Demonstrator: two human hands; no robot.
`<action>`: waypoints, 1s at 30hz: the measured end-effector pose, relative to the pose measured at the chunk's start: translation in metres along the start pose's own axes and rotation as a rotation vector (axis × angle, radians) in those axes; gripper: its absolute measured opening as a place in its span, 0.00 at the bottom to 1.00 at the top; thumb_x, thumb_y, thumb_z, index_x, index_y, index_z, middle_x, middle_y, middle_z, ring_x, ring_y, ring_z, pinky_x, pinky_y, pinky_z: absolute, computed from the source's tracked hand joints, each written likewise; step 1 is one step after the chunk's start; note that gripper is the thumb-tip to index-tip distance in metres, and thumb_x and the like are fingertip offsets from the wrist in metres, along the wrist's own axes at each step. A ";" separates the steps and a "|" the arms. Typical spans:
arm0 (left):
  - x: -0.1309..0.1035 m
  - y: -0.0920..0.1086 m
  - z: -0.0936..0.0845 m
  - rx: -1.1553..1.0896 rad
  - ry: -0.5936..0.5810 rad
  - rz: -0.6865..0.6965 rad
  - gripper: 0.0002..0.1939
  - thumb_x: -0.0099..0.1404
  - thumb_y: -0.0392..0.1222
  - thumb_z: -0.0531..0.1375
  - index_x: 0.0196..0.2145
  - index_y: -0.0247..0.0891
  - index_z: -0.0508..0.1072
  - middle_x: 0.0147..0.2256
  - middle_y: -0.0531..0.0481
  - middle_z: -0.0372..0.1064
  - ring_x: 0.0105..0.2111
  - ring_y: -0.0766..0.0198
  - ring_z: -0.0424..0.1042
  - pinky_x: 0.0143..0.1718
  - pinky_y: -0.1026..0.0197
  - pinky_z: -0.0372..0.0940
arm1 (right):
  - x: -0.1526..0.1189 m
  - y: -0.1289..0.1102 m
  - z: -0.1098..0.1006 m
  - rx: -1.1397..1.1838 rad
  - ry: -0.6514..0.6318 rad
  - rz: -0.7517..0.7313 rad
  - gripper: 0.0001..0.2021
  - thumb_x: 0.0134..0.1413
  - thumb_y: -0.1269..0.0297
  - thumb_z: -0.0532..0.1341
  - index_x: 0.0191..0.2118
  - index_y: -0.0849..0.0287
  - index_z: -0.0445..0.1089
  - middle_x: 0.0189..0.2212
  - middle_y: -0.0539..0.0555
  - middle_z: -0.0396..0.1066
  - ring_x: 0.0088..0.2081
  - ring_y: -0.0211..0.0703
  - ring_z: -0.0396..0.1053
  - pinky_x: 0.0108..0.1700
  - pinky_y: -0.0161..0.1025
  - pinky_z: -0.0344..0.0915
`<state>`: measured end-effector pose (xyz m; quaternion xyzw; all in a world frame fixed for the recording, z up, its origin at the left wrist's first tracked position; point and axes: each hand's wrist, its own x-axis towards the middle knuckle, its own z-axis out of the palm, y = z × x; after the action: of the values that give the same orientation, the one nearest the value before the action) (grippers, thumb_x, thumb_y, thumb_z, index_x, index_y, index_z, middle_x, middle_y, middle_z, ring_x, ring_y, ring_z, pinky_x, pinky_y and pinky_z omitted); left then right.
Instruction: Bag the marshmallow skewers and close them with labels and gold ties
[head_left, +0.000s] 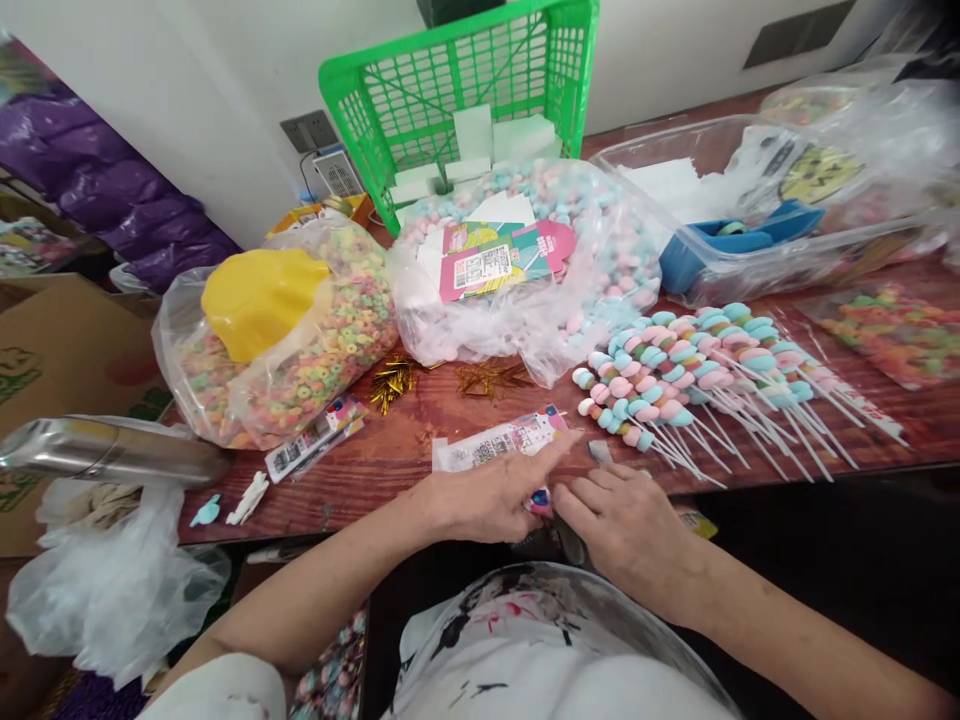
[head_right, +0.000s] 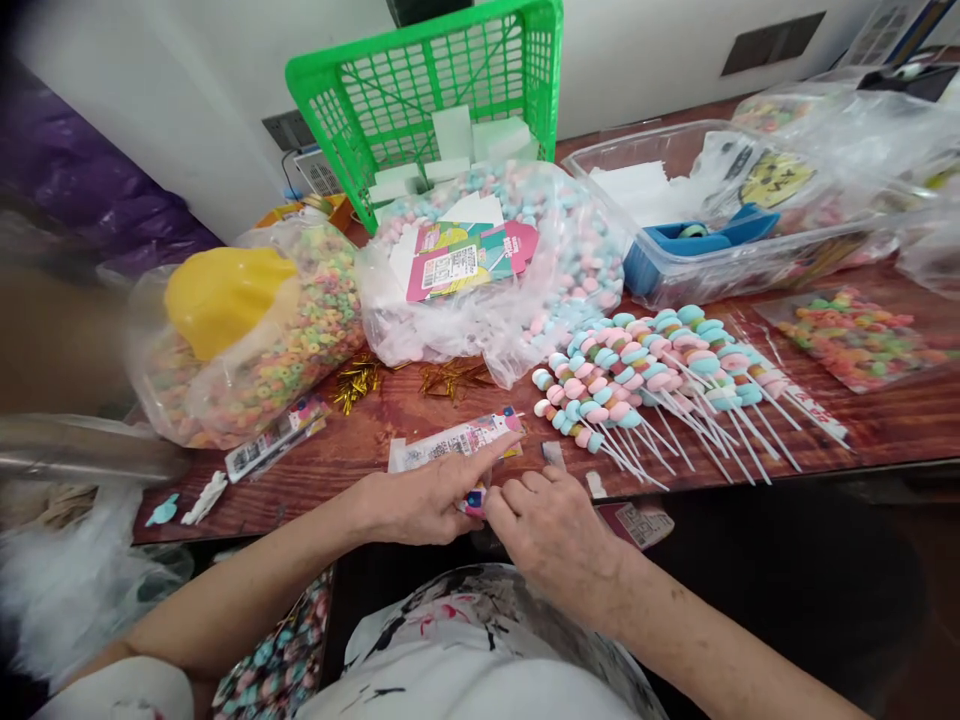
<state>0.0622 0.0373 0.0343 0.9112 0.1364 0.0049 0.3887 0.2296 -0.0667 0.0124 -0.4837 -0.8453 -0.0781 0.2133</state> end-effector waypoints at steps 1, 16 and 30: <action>0.002 0.001 0.001 -0.034 -0.011 0.018 0.48 0.58 0.30 0.58 0.69 0.39 0.35 0.53 0.37 0.69 0.48 0.51 0.73 0.47 0.54 0.65 | 0.000 -0.003 0.003 0.036 -0.011 0.021 0.10 0.51 0.80 0.52 0.31 0.61 0.67 0.24 0.52 0.68 0.27 0.43 0.63 0.34 0.41 0.55; -0.007 0.012 0.017 -0.768 0.036 -0.285 0.26 0.64 0.64 0.52 0.31 0.35 0.67 0.23 0.56 0.60 0.19 0.74 0.60 0.18 0.72 0.56 | 0.036 0.012 -0.017 0.541 0.030 0.194 0.15 0.59 0.76 0.48 0.50 0.58 0.62 0.41 0.57 0.66 0.41 0.45 0.65 0.43 0.42 0.64; -0.015 0.006 0.025 -1.349 0.441 -0.282 0.33 0.64 0.59 0.58 0.62 0.43 0.58 0.27 0.55 0.65 0.25 0.68 0.68 0.29 0.65 0.63 | 0.037 -0.008 0.017 1.158 0.356 0.532 0.06 0.60 0.65 0.59 0.37 0.55 0.75 0.34 0.53 0.66 0.29 0.36 0.68 0.24 0.31 0.68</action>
<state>0.0523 0.0122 0.0227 0.4246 0.2951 0.2218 0.8267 0.2018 -0.0363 0.0137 -0.4626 -0.5543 0.3658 0.5873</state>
